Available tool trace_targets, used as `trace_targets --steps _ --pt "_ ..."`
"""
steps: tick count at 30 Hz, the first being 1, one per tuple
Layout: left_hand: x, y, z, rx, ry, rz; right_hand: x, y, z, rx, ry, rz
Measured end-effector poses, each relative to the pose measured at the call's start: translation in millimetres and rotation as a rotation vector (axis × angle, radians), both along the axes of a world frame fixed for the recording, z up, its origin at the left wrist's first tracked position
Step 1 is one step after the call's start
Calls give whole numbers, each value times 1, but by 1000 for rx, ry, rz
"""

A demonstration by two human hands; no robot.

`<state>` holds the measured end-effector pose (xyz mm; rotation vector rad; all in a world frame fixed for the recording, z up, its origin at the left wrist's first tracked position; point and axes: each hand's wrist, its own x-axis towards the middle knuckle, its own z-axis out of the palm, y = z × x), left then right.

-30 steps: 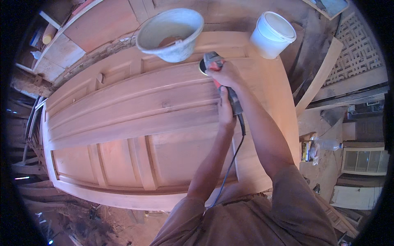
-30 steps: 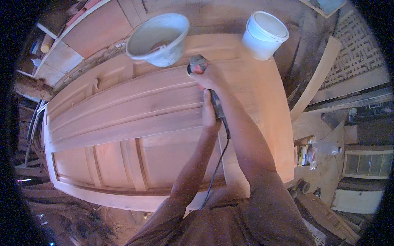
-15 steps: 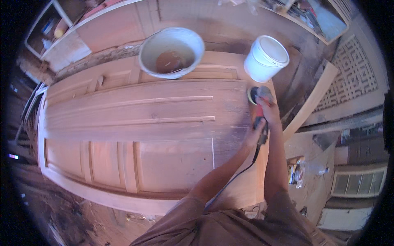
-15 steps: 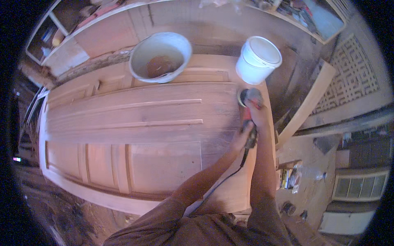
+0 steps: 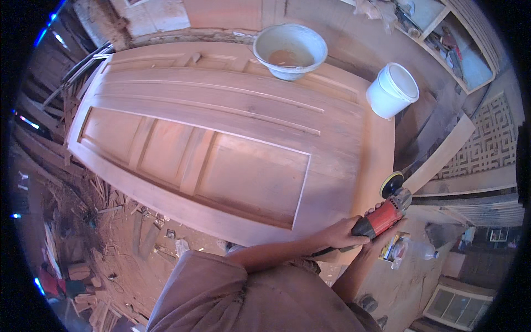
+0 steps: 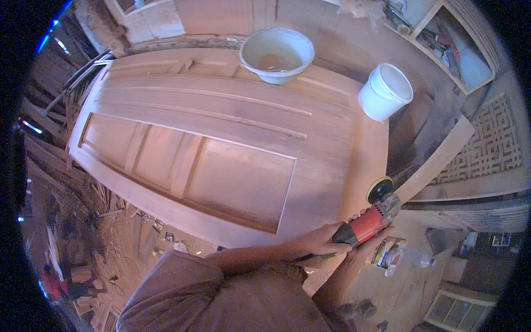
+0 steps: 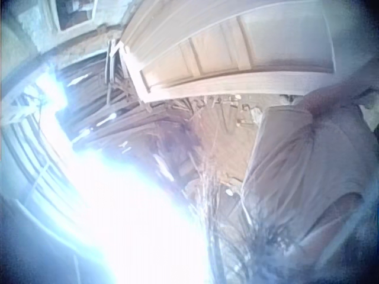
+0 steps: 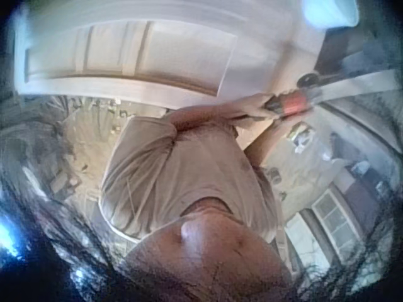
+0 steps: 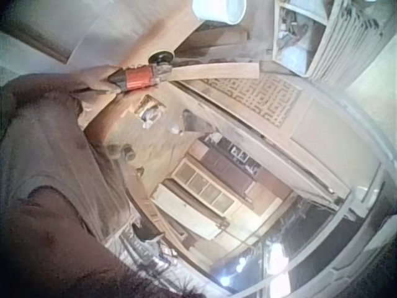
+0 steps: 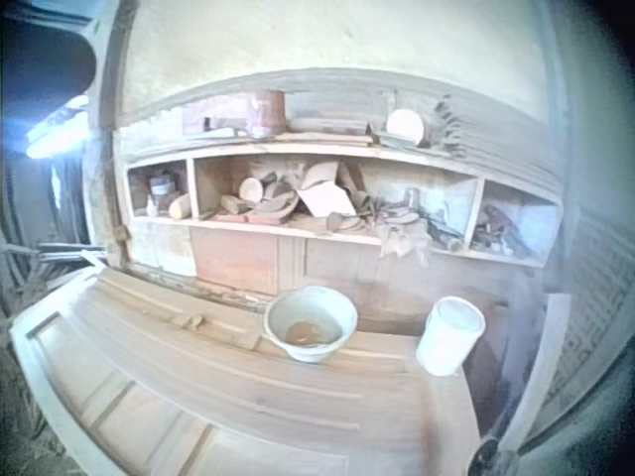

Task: The person sands the surface of a wooden door using a power sander, wipes the dust off the surface by hand, and then flips the door over.

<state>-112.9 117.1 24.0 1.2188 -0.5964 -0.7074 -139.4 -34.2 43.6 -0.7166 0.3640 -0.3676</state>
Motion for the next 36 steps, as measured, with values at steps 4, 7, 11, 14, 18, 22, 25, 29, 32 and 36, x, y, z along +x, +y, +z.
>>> trace_targets --steps 4,7,11,14,18,22,25,29,32,36 --pt "-43 44 15 6 68 15 -33 44 15 -91 86 24" --pt "-71 76 20 35 142 43 -55 69 13 -146 127 102" --pt "-109 120 15 -90 191 161 -83 118 19 -265 132 295" --pt "-131 160 8 -68 223 139 -102 155 28 -381 108 368" --pt "-171 209 16 -128 288 81 -147 205 32 -419 107 379" --pt "-208 239 7 -42 429 -165 -194 219 -16 33 -283 566" --pt "-234 238 -1 49 308 -161 -207 239 -30 206 -619 722" --pt "-222 238 37 329 -4 -350 -239 189 -33 122 -439 487" --pt "-193 219 65 601 -309 -485 -264 123 -36 -6 -231 309" --pt "-201 244 -22 225 -393 -66 -234 109 -2 -131 122 79"
